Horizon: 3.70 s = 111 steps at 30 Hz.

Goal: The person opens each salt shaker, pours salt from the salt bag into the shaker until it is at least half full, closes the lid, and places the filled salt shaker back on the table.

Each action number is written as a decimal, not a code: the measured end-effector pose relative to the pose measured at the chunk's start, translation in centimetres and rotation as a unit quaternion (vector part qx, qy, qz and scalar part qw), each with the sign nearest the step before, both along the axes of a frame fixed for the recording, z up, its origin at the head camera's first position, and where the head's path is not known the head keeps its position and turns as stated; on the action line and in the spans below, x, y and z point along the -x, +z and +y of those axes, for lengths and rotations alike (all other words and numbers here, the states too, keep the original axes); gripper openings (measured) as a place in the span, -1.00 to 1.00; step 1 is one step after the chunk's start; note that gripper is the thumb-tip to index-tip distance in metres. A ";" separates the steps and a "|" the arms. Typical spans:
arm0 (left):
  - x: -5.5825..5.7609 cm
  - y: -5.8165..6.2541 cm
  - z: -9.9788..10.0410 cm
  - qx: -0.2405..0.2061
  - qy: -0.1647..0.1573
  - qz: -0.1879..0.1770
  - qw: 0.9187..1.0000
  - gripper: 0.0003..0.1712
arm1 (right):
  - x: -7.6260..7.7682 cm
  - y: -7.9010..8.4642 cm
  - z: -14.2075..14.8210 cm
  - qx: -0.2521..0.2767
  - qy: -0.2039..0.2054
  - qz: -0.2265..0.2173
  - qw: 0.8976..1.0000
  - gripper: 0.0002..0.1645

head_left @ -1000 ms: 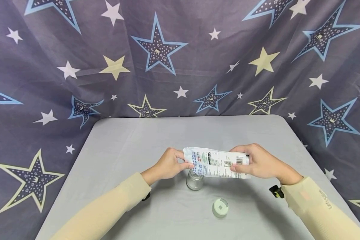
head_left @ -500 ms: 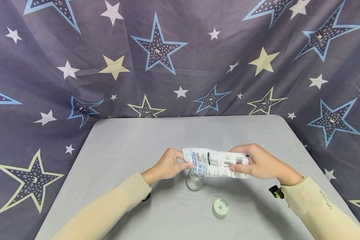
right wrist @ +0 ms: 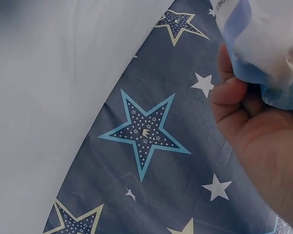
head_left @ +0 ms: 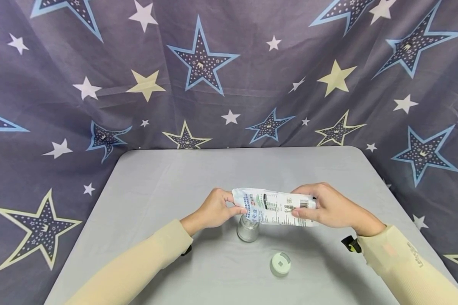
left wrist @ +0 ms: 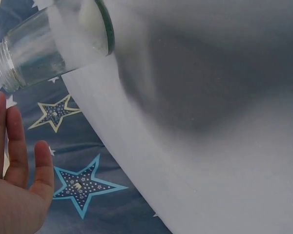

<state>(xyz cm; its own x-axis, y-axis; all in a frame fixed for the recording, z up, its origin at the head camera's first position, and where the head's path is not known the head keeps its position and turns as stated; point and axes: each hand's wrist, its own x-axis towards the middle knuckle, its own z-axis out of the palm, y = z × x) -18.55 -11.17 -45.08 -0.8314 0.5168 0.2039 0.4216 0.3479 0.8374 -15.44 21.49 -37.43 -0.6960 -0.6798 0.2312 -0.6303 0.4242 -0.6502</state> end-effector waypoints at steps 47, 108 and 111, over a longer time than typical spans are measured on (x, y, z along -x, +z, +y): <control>-0.1 0.1 -0.1 0.001 0.008 0.000 1.000 -0.93 | -0.1 1.0 0.2 -0.047 -0.008 -0.023 0.999 -0.64; -0.2 -0.2 -0.1 -0.014 0.009 -0.020 1.000 -0.92 | 0.1 1.6 -0.5 -0.050 -0.009 -0.020 0.999 -0.81; -0.2 -0.2 -0.1 -0.014 0.009 -0.020 1.000 -0.91 | 0.1 1.6 -0.5 -0.050 -0.008 -0.020 0.999 -0.82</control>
